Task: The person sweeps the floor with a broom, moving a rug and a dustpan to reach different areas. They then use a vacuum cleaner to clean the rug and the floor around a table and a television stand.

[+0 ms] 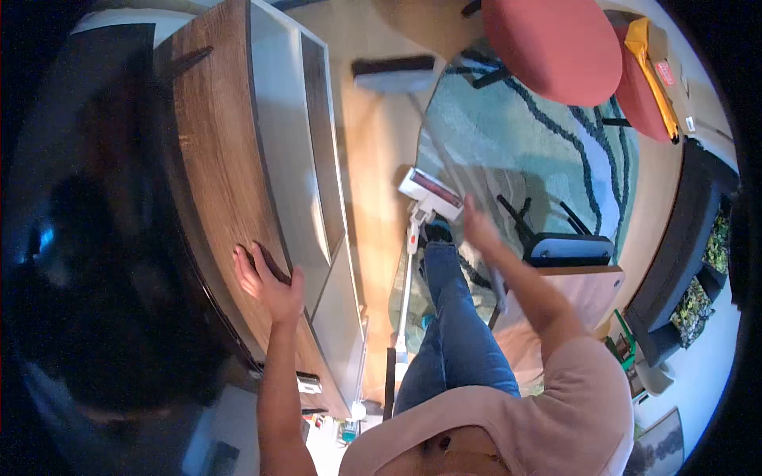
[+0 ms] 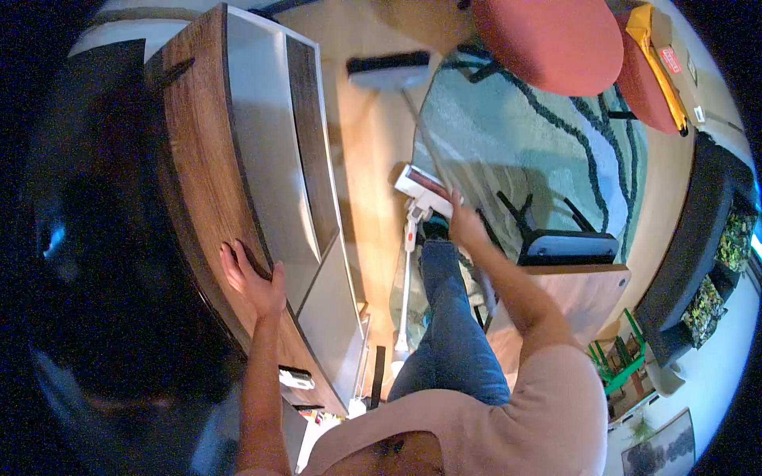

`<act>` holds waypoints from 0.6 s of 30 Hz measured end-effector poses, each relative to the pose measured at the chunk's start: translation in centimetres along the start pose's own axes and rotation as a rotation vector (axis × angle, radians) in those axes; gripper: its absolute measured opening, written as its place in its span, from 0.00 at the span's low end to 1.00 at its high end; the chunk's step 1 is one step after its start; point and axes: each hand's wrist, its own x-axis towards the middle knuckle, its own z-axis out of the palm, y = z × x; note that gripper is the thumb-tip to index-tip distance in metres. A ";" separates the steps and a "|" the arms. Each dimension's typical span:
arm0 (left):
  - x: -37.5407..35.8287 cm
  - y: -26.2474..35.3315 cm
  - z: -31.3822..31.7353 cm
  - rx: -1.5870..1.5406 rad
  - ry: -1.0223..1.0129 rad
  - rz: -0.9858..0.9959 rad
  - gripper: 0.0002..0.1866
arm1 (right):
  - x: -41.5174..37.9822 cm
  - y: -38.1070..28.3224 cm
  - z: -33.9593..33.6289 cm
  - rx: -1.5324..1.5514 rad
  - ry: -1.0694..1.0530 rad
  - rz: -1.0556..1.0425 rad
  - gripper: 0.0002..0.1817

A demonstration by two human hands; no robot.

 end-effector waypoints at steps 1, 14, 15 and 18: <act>0.0 0.0 0.1 0.005 0.006 0.002 0.45 | -4.0 -0.1 2.1 -0.058 -0.066 0.022 0.36; -0.7 0.6 0.0 0.025 0.036 0.011 0.45 | -11.3 2.1 -5.1 -0.227 -0.116 -0.289 0.41; -0.6 0.6 0.2 0.022 0.044 0.014 0.45 | -7.5 2.7 -4.6 -0.272 -0.094 -0.312 0.40; -0.8 0.7 0.4 0.057 0.047 0.024 0.45 | 4.0 -0.1 -2.7 -0.162 0.096 -0.365 0.30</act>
